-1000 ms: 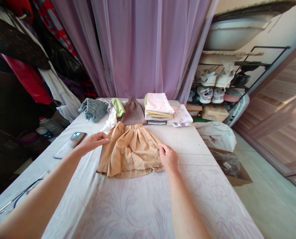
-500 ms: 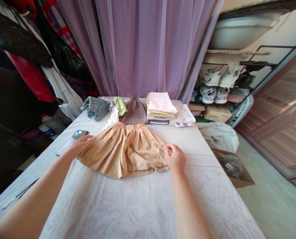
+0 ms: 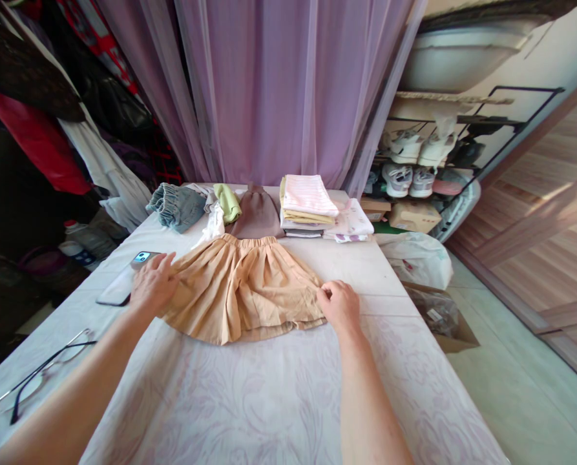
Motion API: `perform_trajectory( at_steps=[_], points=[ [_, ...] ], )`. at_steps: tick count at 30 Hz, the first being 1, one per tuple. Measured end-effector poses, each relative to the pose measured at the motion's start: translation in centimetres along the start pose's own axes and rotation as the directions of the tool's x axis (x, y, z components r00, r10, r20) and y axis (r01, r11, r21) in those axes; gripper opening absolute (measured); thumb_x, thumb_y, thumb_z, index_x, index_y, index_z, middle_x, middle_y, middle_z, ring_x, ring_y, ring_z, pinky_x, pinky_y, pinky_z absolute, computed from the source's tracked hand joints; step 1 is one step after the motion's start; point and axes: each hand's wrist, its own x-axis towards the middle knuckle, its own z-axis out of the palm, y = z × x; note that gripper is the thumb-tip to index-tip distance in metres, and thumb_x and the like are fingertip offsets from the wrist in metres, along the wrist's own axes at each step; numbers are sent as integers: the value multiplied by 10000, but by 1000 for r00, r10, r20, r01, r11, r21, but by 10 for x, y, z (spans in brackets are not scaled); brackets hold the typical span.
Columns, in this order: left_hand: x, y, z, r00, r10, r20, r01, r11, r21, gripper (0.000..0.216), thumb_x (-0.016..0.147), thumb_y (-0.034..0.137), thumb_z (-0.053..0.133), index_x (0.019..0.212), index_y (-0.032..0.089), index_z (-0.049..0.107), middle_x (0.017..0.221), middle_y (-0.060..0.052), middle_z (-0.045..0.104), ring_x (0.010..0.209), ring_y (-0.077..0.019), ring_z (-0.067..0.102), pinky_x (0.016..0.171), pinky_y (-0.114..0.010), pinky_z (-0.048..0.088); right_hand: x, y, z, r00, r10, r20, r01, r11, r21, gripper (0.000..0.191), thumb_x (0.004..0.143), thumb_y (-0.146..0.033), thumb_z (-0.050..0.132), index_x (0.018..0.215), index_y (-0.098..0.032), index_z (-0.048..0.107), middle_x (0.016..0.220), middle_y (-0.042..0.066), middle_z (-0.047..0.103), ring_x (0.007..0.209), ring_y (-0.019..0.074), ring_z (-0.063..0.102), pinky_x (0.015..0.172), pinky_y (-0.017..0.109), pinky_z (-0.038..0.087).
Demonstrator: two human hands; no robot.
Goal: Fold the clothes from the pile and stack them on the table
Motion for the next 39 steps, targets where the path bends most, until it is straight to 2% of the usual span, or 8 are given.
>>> perform_trajectory(
  at_steps=[4,8,15,20,24,29,33,39],
  points=[
    [-26,41,10,911,399,-98,-411,890,-196,340,937,370,464,1183,217,643,1299,-87,628,1249,-270,534,1109,-454,391,-2,-1,-1,998,12,-68,-8,998,56,240,838,-350,502,724,-213,662,777,75,695,775,215,601,744,315,407],
    [-46,75,24,849,522,-88,-512,769,-382,392,976,414,410,1247,219,615,1328,-86,618,1311,-273,490,1113,-502,393,-14,-14,1,997,-20,-70,21,999,25,232,819,-414,578,721,-225,669,910,77,711,885,228,612,810,335,417],
    [-55,78,40,872,484,-69,-452,744,-492,459,989,427,368,1349,205,545,1383,-114,576,1326,-268,486,1122,-511,392,-15,-5,13,984,-31,-175,50,993,107,170,800,-304,525,680,-232,621,982,93,721,953,236,632,855,364,453],
    [-56,74,44,866,497,-53,-456,741,-492,451,989,423,367,1359,246,555,1425,-97,542,1350,-264,460,1121,-509,388,-6,21,14,925,190,-329,-145,977,156,230,797,-379,486,759,-211,638,881,124,725,848,252,639,801,366,474],
    [-58,78,39,843,538,21,-486,777,-400,397,947,439,466,1276,295,633,1473,-95,490,1391,-312,398,1130,-577,329,-8,22,14,927,284,-245,-259,957,129,320,814,-402,446,825,-182,678,843,133,723,791,258,633,742,357,468],
    [-60,82,36,841,534,88,-473,803,-363,384,909,421,531,1261,311,640,1496,-92,463,1409,-324,368,1140,-603,287,-7,3,4,948,196,-250,-156,973,172,332,852,-378,433,923,-182,692,943,135,731,895,257,644,833,364,472],
    [-58,79,37,861,505,50,-436,786,-438,417,918,416,495,1288,266,613,1465,-97,500,1392,-296,401,1145,-557,318,7,-22,-5,973,67,-222,-30,985,167,291,863,-312,442,935,-192,697,976,123,731,938,243,644,893,360,466],
    [-25,60,18,928,357,-109,-364,800,-477,402,921,398,458,1211,189,641,1361,-111,591,1296,-248,516,1108,-426,407,52,-66,5,999,-3,36,-3,985,172,318,897,-331,456,1068,-209,695,1088,102,721,1006,230,647,906,334,464]
  ],
)
